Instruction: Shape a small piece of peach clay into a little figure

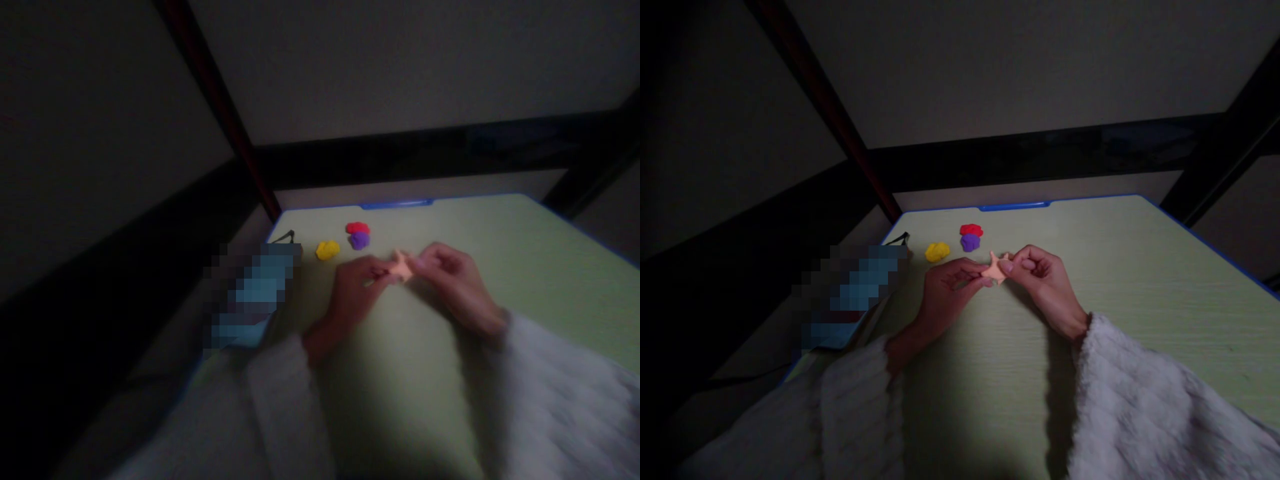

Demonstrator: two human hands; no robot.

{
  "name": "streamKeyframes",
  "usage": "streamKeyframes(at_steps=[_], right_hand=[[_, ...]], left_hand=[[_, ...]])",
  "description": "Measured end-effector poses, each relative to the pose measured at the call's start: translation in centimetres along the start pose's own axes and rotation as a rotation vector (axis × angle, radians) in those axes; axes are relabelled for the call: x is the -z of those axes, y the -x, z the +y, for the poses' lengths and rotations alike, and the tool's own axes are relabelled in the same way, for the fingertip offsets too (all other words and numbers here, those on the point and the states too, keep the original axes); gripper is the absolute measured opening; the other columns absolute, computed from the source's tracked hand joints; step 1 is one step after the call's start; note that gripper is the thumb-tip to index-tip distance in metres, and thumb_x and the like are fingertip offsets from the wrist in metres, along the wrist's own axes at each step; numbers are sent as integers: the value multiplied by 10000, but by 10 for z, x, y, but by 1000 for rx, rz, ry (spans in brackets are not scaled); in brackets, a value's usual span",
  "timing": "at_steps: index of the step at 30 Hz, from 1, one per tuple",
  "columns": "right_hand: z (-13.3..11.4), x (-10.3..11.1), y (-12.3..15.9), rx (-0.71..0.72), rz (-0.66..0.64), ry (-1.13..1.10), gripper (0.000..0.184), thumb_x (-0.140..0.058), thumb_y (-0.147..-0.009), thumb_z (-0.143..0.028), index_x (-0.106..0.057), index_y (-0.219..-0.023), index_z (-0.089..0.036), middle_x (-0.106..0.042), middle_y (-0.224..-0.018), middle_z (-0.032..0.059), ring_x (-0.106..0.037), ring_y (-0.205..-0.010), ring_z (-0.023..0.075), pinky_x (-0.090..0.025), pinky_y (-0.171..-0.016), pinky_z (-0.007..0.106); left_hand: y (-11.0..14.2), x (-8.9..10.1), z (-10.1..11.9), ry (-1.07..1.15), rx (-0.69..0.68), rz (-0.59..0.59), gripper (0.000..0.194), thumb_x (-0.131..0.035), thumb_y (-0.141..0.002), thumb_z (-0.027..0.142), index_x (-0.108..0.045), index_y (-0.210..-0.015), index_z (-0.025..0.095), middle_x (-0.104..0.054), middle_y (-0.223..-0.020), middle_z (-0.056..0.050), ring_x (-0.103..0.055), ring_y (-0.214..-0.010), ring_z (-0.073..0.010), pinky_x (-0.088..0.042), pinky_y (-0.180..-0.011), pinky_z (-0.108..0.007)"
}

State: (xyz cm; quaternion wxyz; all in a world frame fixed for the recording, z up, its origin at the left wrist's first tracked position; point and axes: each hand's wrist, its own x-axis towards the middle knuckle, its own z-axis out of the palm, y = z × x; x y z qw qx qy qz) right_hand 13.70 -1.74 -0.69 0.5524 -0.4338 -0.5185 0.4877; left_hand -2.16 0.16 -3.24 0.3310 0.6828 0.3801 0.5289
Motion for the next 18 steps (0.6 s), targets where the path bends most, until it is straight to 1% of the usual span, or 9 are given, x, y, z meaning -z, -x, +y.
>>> streamKeyframes(at_steps=[2,4,6,8,11,15,18], right_hand=[[-1,-1,1,20,-16,-22,307,-770,-621,-315,-482,-632,-210,-581,-611,-40,-524,-543,97,-394,-500,223],[-1,-1,2,55,-22,-28,376,-813,-547,-262,-468,-690,-228,-611,-649,-43,-568,-582,118,-431,-531,235],[1,-1,2,88,-30,10,400,-827,-517,-236,-516,-769,-233,-643,-687,-30,-598,-618,137,-464,-570,258],[3,-1,1,104,-35,44,361,-815,-541,-244,-585,-819,-223,-675,-736,1,-623,-665,157,-486,-610,283],[5,0,2,87,-23,12,242,-794,-582,-262,-635,-758,-212,-705,-796,31,-642,-703,171,-499,-645,307],[4,-1,2,34,6,-49,176,-786,-607,-285,-641,-666,-205,-721,-818,37,-652,-718,167,-500,-668,308],[3,0,1,14,28,-49,160,-764,-640,-310,-643,-637,-204,-706,-748,17,-643,-699,155,-490,-646,286]], left_hand=[[0,0,0,28,21,4,111,-702,-660,204,-677,-753,148,-703,-744,-34,-641,-673,-126,-520,-663,-240],[0,-1,0,29,37,2,121,-706,-651,199,-682,-758,147,-705,-743,-40,-641,-666,-128,-523,-659,-243],[1,-1,-1,24,44,-8,126,-707,-648,197,-683,-762,151,-707,-749,-44,-644,-669,-132,-526,-655,-246],[1,-2,-1,22,42,-21,113,-702,-656,205,-680,-755,156,-708,-755,-44,-647,-674,-135,-532,-654,-252],[1,-2,-2,26,41,-27,109,-710,-650,210,-673,-737,155,-706,-747,-44,-652,-674,-140,-541,-661,-262],[1,-2,-1,75,64,-47,113,-712,-651,199,-674,-745,149,-706,-742,-47,-662,-686,-146,-546,-686,-272],[1,-2,0,106,74,-41,120,-718,-637,179,-676,-745,149,-706,-737,-42,-662,-682,-143,-544,-675,-261]])
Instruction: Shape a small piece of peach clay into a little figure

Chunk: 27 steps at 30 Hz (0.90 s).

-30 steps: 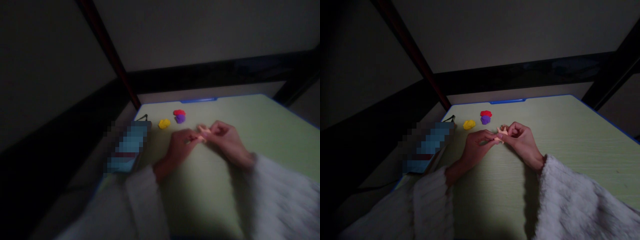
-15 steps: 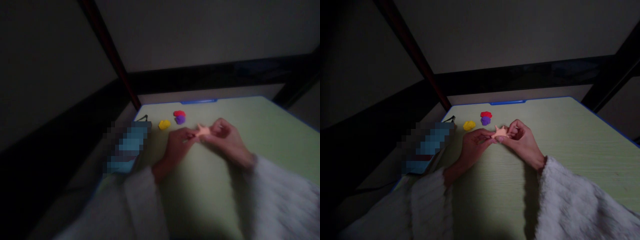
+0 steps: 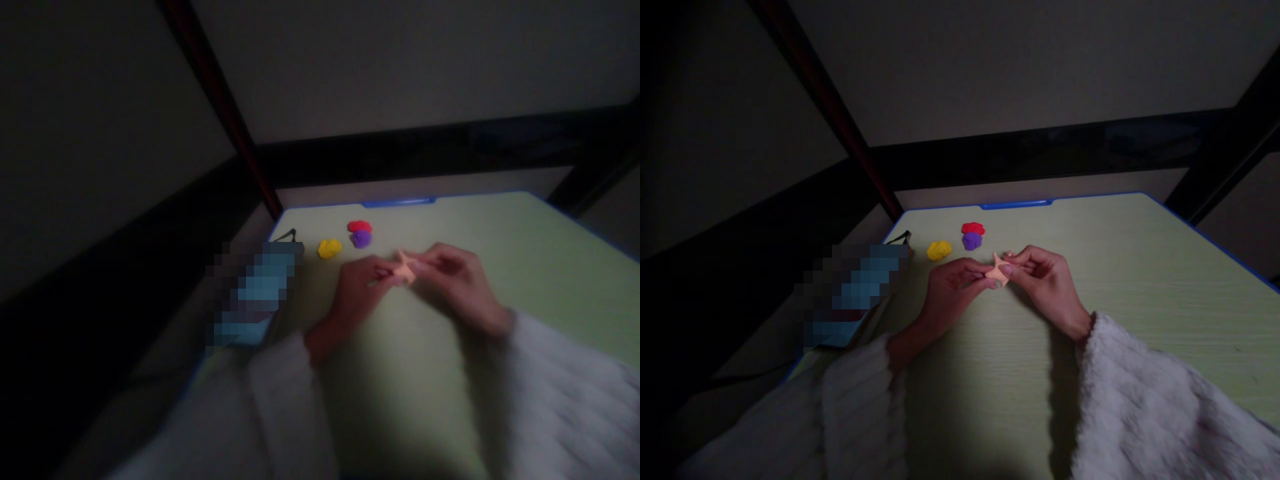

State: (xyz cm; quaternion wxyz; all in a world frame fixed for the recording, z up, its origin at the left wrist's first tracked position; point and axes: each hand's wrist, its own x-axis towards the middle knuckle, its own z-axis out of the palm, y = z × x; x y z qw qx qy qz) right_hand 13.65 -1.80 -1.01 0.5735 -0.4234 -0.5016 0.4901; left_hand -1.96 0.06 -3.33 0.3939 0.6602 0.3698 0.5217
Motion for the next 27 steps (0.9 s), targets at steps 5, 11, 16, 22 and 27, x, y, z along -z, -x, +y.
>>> streamKeyframes(at_steps=[5,11,16,22,27], right_hand=[[-1,3,-3,-1,-11,38,182,-725,-681,-360,-655,-641,-197,-657,-609,-12,-581,-550,111,-459,-549,245],[-3,-2,2,-12,9,42,245,-816,-559,-281,-664,-735,-201,-723,-723,28,-656,-640,155,-524,-632,286],[0,-1,0,7,3,5,172,-771,-626,-315,-669,-688,-191,-732,-760,34,-670,-678,154,-523,-636,273],[1,1,-2,32,0,45,155,-734,-666,-327,-673,-686,-186,-727,-751,31,-658,-656,146,-520,-625,267],[-1,-5,3,-1,33,53,300,-830,-517,-250,-662,-756,-180,-732,-790,39,-669,-678,156,-526,-643,270]], left_hand=[[0,0,-1,32,25,19,125,-708,-651,197,-671,-757,144,-701,-733,-43,-660,-674,-142,-544,-664,-261],[1,-1,1,14,21,-6,112,-708,-649,202,-666,-730,138,-700,-716,-43,-659,-665,-139,-543,-653,-250],[0,-1,0,-15,21,1,137,-722,-636,206,-676,-753,152,-711,-746,-39,-664,-677,-140,-543,-659,-246],[1,-1,-2,-33,7,18,132,-720,-638,205,-677,-755,159,-708,-746,-37,-660,-685,-142,-540,-670,-254],[1,-2,1,-43,19,0,96,-706,-652,204,-672,-726,152,-704,-724,-40,-650,-658,-137,-531,-639,-246]])
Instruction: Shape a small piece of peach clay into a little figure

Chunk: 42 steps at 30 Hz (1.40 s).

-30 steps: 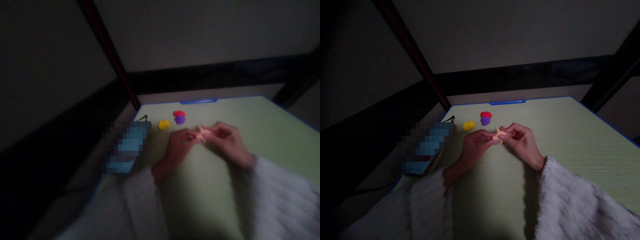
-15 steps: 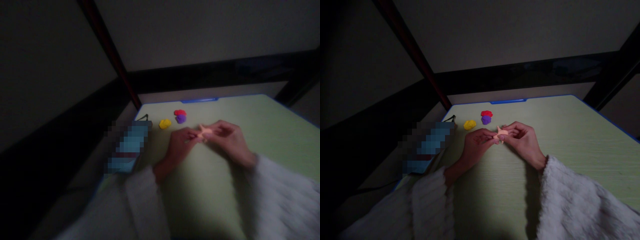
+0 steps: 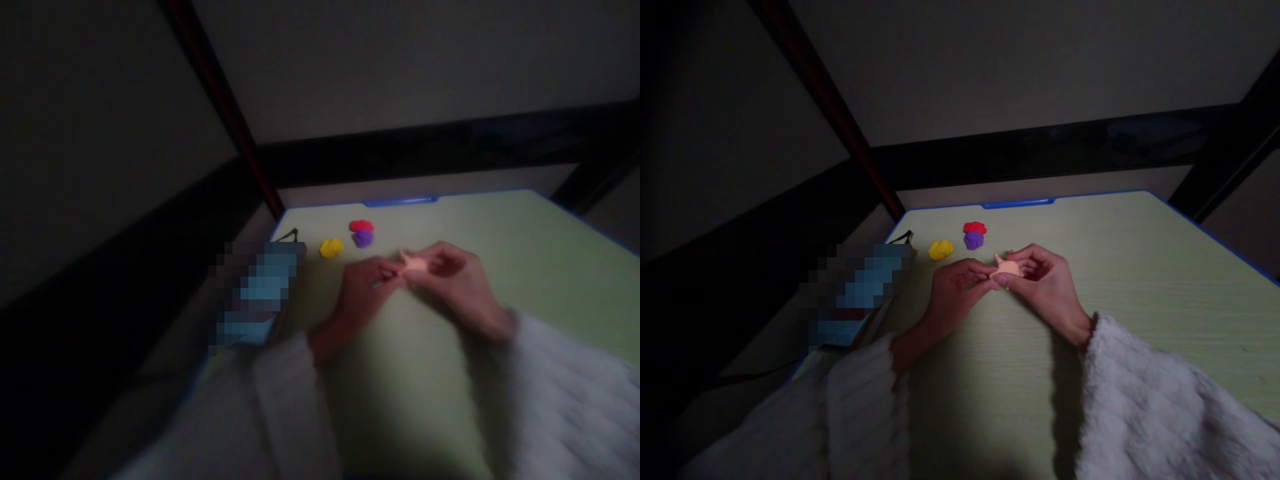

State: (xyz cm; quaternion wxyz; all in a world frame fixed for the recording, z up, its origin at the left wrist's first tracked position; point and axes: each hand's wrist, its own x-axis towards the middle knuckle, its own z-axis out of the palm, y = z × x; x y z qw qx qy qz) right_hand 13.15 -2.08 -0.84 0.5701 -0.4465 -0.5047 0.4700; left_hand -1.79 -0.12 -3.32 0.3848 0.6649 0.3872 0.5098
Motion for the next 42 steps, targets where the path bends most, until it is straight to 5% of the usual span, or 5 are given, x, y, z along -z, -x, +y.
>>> streamKeyframes(at_steps=[8,17,23,28,42], right_hand=[[8,9,-5,26,-39,-96,63,-718,-679,-247,-694,-701,-193,-720,-744,7,-653,-721,127,-489,-680,234],[1,-1,1,-13,37,-2,184,-803,-580,-237,-661,-679,-176,-693,-658,-2,-606,-578,97,-461,-568,206],[7,7,-2,47,-35,-35,62,-725,-673,-236,-683,-693,-194,-693,-687,-1,-621,-639,119,-471,-619,236],[10,13,-8,88,-63,-41,113,-628,-756,-268,-713,-789,-203,-699,-761,5,-617,-707,129,-468,-672,250],[0,8,-5,-13,-21,50,163,-714,-665,-322,-688,-725,-172,-683,-651,16,-587,-552,117,-426,-479,215]], left_hand=[[0,-1,3,7,-3,15,112,-706,-653,205,-669,-743,151,-707,-744,-42,-659,-693,-145,-526,-662,-249],[3,-2,12,-174,-102,-27,61,-680,-688,193,-654,-660,146,-694,-678,-32,-628,-634,-123,-488,-628,-227],[2,1,10,-154,-113,-15,66,-685,-688,203,-667,-692,139,-695,-698,-39,-635,-661,-130,-491,-651,-237],[0,1,4,-123,-96,39,68,-696,-661,177,-662,-712,150,-692,-719,-31,-631,-664,-128,-506,-640,-242],[-1,3,0,-84,8,-26,107,-696,-662,208,-667,-745,148,-701,-731,-47,-655,-685,-152,-522,-653,-260]])
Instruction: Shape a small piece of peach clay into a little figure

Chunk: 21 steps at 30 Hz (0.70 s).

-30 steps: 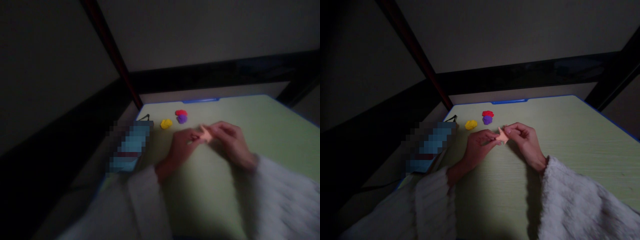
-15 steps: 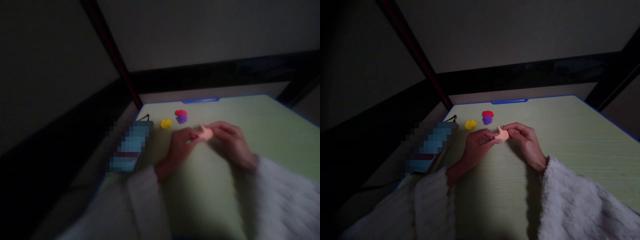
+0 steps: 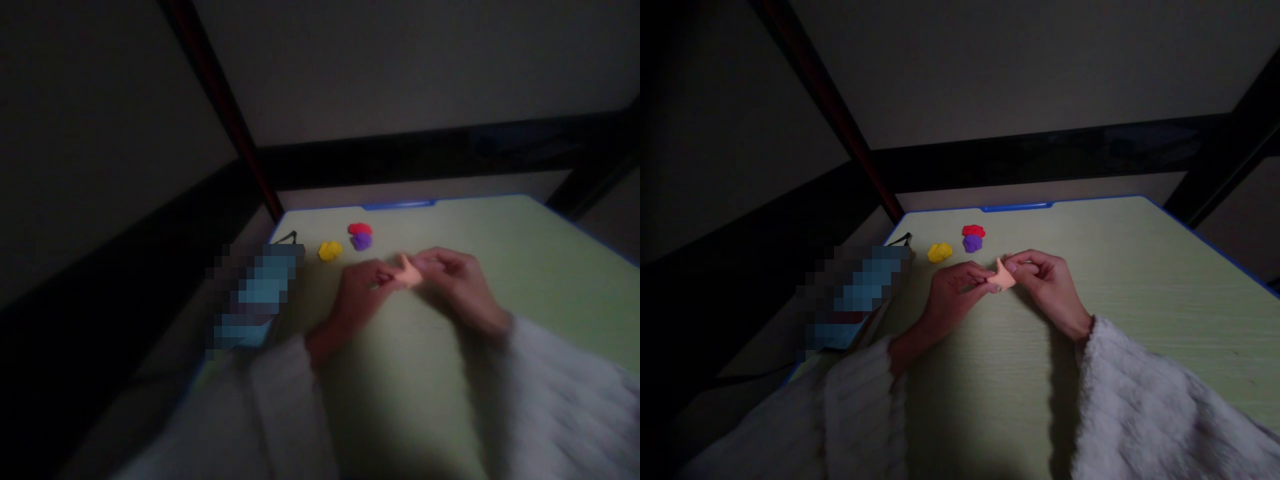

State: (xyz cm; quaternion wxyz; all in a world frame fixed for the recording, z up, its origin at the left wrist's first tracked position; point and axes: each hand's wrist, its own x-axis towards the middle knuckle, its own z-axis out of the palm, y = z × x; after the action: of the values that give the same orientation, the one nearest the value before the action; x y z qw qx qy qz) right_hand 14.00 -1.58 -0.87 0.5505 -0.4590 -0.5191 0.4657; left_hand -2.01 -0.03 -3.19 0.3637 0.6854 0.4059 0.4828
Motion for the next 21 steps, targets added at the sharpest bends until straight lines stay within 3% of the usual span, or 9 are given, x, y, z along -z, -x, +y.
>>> streamKeyframes(at_steps=[9,15,18,21], right_hand=[[2,-2,1,-19,8,-14,172,-729,-665,-331,-689,-713,-170,-685,-599,1,-592,-512,102,-449,-493,212],[-5,-3,2,5,-64,37,347,-830,-513,-296,-695,-810,-177,-738,-756,54,-679,-666,181,-540,-625,290],[-3,-3,2,-10,-72,0,270,-792,-584,-338,-697,-780,-179,-738,-765,58,-683,-698,182,-537,-625,283],[-1,-1,2,-6,-35,5,208,-747,-646,-364,-695,-732,-181,-721,-727,41,-654,-648,157,-499,-532,242]], left_hand=[[-1,0,3,73,70,10,114,-708,-625,172,-660,-720,131,-692,-702,-45,-649,-656,-141,-515,-640,-246],[-4,0,-1,230,136,33,135,-708,-606,172,-650,-721,132,-676,-657,-26,-642,-612,-135,-519,-600,-242],[-4,0,-1,199,140,23,158,-733,-587,197,-649,-705,132,-687,-683,-39,-650,-625,-145,-525,-601,-246],[-4,0,-1,167,145,20,170,-738,-583,206,-650,-710,135,-702,-714,-51,-660,-653,-153,-530,-610,-246]])
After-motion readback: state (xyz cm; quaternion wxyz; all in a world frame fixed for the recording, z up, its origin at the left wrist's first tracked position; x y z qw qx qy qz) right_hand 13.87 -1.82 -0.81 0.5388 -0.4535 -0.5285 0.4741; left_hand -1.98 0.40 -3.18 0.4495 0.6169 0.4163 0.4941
